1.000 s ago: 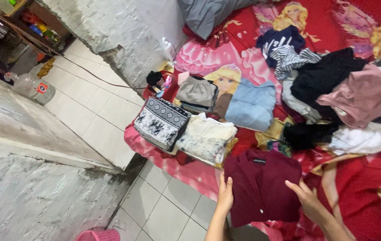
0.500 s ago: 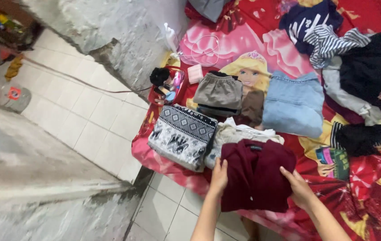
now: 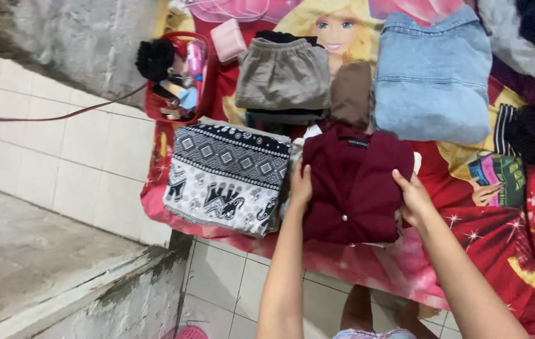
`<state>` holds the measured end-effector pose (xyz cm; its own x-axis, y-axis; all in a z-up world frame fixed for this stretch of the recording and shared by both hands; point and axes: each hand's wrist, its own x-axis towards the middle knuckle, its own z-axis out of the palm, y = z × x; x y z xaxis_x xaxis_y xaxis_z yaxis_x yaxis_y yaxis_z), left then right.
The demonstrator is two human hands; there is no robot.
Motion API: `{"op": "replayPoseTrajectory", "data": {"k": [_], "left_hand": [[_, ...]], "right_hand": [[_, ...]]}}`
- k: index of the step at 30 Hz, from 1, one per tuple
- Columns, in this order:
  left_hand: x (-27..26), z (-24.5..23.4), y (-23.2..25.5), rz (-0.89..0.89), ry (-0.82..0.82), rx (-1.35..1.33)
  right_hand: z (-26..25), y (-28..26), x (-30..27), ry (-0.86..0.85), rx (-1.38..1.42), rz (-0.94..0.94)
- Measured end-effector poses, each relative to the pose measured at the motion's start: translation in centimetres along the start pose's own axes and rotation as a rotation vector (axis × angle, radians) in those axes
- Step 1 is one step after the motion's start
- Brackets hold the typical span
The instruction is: Folding various items of clothing on a bed and stacking them
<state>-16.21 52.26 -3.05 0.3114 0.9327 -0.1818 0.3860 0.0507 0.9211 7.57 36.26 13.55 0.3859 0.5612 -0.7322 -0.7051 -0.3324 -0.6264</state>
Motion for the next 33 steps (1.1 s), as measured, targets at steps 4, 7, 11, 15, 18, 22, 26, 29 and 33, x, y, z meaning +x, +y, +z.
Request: {"op": "replayPoseTrajectory", "data": {"k": [4,7,11,15,18,22,26,29,33], "left_hand": [[-1.3,-2.7,5.3,-0.178,-0.053,-0.174],[-1.9,-3.8,7.9,-0.279,-0.120,-0.166],[-3.2,-5.3,9.7,-0.299,-0.105,-0.101],[-6.9,-6.3,9.7,-0.295,-0.086,0.058],[-9.7,-6.7,11.0,-0.233,-0.021,-0.010],[-11.7,-6.9,12.7,-0.006,0.122,0.314],[-12.0,-7.1,10.1,-0.151,0.033,0.557],[-12.0,-7.7,10.2,-0.130,0.055,0.466],[-12.2,-8.2,10.2,-0.046,0.021,0.496]], "right_hand": [[-1.3,1.3,0.6,0.003,-0.097,-0.079],[-2.6,3.9,1.7,0.141,-0.438,-0.375],[-3.0,6.1,-0.5,0.398,-0.794,-0.580],[-1.6,7.8,-5.9,0.392,-0.736,-0.616],[-1.5,9.5,-8.6,0.360,-0.857,-0.557],[-0.9,9.4,-11.4,0.297,-0.825,-0.360],[-1.4,11.7,-11.5,0.292,-0.828,-0.439],[-3.7,11.8,-10.0,0.240,-0.788,-0.386],[-3.9,10.9,-10.1,0.213,-0.925,-0.350]]}}
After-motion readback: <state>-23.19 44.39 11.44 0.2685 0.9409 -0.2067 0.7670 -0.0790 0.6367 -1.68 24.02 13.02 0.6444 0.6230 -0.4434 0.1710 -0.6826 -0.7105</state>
